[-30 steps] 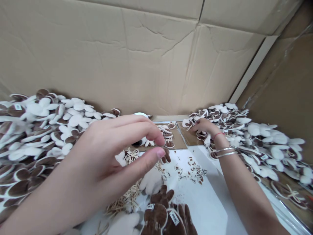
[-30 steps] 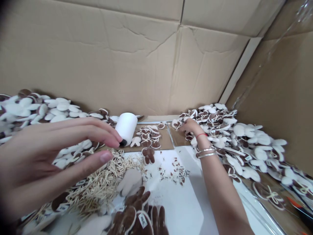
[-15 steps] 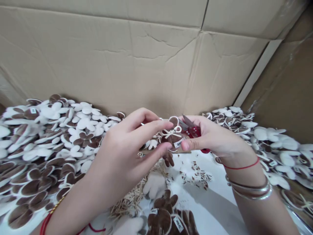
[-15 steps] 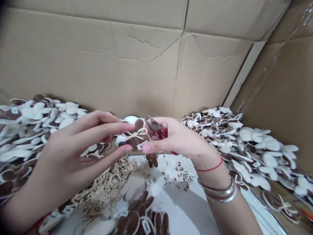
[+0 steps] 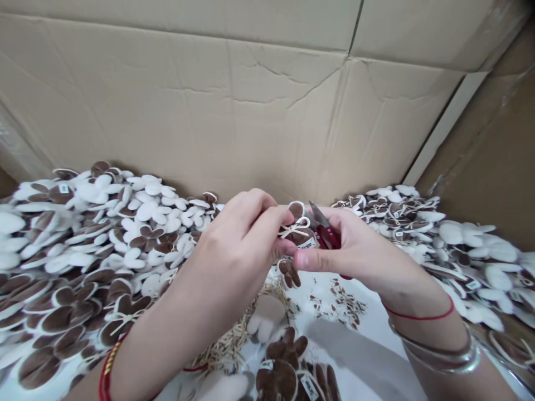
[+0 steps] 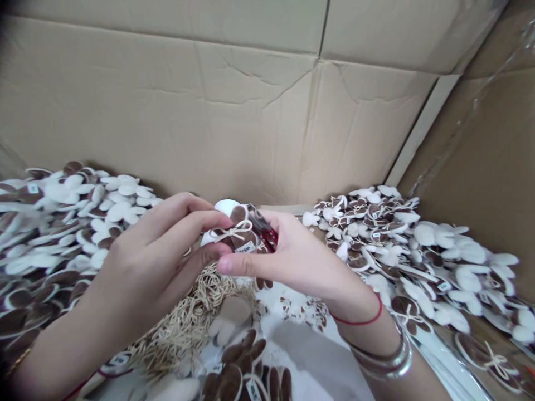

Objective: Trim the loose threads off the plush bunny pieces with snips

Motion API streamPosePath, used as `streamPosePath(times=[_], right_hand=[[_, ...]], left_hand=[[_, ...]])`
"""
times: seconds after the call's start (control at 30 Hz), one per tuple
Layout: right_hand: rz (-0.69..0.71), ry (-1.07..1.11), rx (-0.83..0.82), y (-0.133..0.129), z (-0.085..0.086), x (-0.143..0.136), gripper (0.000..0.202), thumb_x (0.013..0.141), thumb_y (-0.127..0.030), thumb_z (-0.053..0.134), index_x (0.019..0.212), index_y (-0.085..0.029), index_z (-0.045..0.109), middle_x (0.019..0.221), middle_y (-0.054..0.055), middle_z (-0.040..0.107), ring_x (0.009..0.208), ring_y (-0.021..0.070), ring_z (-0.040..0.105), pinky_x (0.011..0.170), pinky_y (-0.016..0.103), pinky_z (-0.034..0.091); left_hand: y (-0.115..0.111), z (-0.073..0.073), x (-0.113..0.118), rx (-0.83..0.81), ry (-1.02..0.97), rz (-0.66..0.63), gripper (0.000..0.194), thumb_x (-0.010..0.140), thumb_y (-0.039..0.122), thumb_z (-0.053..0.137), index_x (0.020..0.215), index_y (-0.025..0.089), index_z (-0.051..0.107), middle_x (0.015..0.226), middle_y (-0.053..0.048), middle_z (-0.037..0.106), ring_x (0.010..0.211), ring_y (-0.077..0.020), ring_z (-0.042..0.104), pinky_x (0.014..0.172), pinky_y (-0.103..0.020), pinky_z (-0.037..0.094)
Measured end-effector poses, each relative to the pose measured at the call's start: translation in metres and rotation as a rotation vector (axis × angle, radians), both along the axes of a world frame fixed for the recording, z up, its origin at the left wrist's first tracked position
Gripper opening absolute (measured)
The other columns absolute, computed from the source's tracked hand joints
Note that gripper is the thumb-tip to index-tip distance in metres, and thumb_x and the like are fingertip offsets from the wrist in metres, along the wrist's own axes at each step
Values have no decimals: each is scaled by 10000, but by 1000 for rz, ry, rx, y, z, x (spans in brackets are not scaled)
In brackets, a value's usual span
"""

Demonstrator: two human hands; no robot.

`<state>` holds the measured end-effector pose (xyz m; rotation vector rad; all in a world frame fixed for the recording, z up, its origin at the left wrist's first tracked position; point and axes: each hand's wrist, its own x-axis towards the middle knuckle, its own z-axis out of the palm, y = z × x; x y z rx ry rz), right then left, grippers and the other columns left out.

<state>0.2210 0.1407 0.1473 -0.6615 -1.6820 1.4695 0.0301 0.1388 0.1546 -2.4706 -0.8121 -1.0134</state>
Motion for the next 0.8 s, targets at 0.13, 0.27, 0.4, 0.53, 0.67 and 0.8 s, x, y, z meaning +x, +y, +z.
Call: streamPosePath(times=[0.13,0.27,0.4,0.53,0.67,0.8], right_hand=[[-90,-32,16,-10,-1,-8,303,705,-254,843,796,-178,565,722,-43,464,640,101,379,547,235,299],[-336,-189,154,-16,-1,-12,334,665,-335,858,710,-191,560,611,-69,370,551,97,278,454,245,190],[-434,-340,355,-18,-2,-13,322,711,-347,821,674,-200,536,606,-56,407,543,105,320,453,246,217],[-316,-331,344,-15,-2,-7,310,790,-293,762,656,-196,500,603,-63,377,535,94,305,444,240,206],[-50,-71,196,-12,-3,-3,287,829,-208,721,665,-194,486,630,-63,344,550,90,271,464,232,224],[132,115,83,-11,-5,-4,230,838,-160,694,671,-178,538,594,-76,315,500,72,216,445,218,220]], left_hand=[[-4,0,0,-1,48,20,154,932,80,411,902,148,546,860,-54,566,757,-178,544,658,-295,469],[-1,-1,1,-17,95,22,188,884,51,420,761,170,498,711,-12,505,624,-158,473,548,-269,407],[3,-4,4,-86,103,-2,205,878,103,405,702,166,490,683,-21,515,594,-160,466,518,-274,369],[1,1,3,-366,30,-147,294,953,181,353,699,170,500,672,7,530,578,-128,476,529,-251,365],[-3,12,-2,-665,-41,-330,355,995,225,344,658,190,451,611,49,459,557,-96,446,511,-203,379],[-7,16,-4,-856,-87,-377,360,998,259,342,663,198,459,609,40,453,552,-99,459,475,-179,419]])
